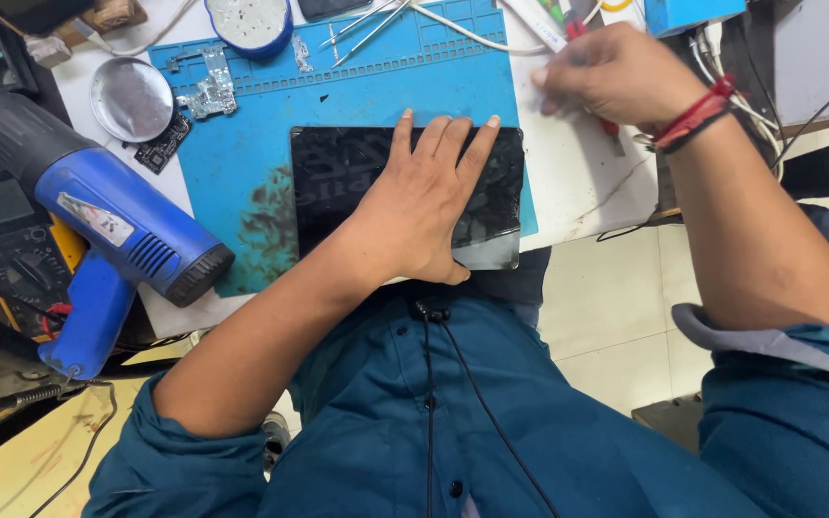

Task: The person uses a heat gun to warm the edges of a tablet, then peels off the screen assembly. They place the screen aside and use a screwdriver and tweezers to disconnect and remove internal components from the tablet chassis.

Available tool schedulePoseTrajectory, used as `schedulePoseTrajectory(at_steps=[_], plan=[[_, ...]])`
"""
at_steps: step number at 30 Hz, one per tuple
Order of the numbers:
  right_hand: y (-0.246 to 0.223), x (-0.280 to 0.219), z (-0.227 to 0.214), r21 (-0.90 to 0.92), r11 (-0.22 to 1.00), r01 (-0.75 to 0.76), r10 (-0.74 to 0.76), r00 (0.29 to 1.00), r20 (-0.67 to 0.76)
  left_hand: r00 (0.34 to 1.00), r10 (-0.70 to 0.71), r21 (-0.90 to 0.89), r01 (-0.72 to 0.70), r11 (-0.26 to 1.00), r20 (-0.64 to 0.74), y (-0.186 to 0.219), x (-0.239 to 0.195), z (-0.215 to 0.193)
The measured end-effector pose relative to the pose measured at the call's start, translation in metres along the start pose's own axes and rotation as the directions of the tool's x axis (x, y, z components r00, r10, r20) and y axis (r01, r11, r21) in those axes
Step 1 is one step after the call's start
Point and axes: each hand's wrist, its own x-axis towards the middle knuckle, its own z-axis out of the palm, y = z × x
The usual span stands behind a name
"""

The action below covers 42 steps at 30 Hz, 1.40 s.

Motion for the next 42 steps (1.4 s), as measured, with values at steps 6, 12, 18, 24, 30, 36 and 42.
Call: schedulePoseTrajectory(at_steps=[6, 12, 18, 24, 30, 36, 42], plan=[[0.022, -0.055, 0.014, -0.429, 0.897, 0.110, -0.358, 0.749, -0.558, 1.000, -0.006, -0.029, 0.007, 1.000, 0.011, 0.000, 0.001, -0.004], [0.052, -0.112, 0.091, 0.358, 0.928, 0.102, 0.159, 0.760, -0.630, 1.000, -0.004, -0.059, 0.004, 0.998, -0.006, 0.001, 0.000, -0.008], [0.029, -0.146, 0.135, 0.412, 0.889, 0.198, 0.084, 0.815, -0.573, 1.000, -0.002, -0.065, 0.001, 0.998, -0.025, 0.003, -0.003, -0.011], [-0.029, -0.129, 0.092, -0.503, 0.750, 0.430, -0.601, 0.761, -0.246, 0.999, 0.009, -0.059, -0.011, 0.998, -0.032, 0.003, -0.002, -0.012], [-0.065, -0.083, 0.075, -0.593, 0.657, 0.466, -0.497, 0.859, 0.125, 0.996, 0.006, -0.115, -0.016, 0.993, -0.087, -0.001, -0.003, -0.003], [-0.072, -0.070, 0.079, -0.635, 0.653, 0.412, -0.388, 0.903, 0.188, 0.991, -0.016, -0.161, -0.005, 0.987, -0.133, -0.005, -0.005, 0.005], [-0.079, -0.070, 0.080, -0.668, 0.631, 0.396, -0.382, 0.907, 0.177, 0.972, -0.012, -0.165, -0.028, 0.986, -0.237, -0.020, -0.033, 0.006]])
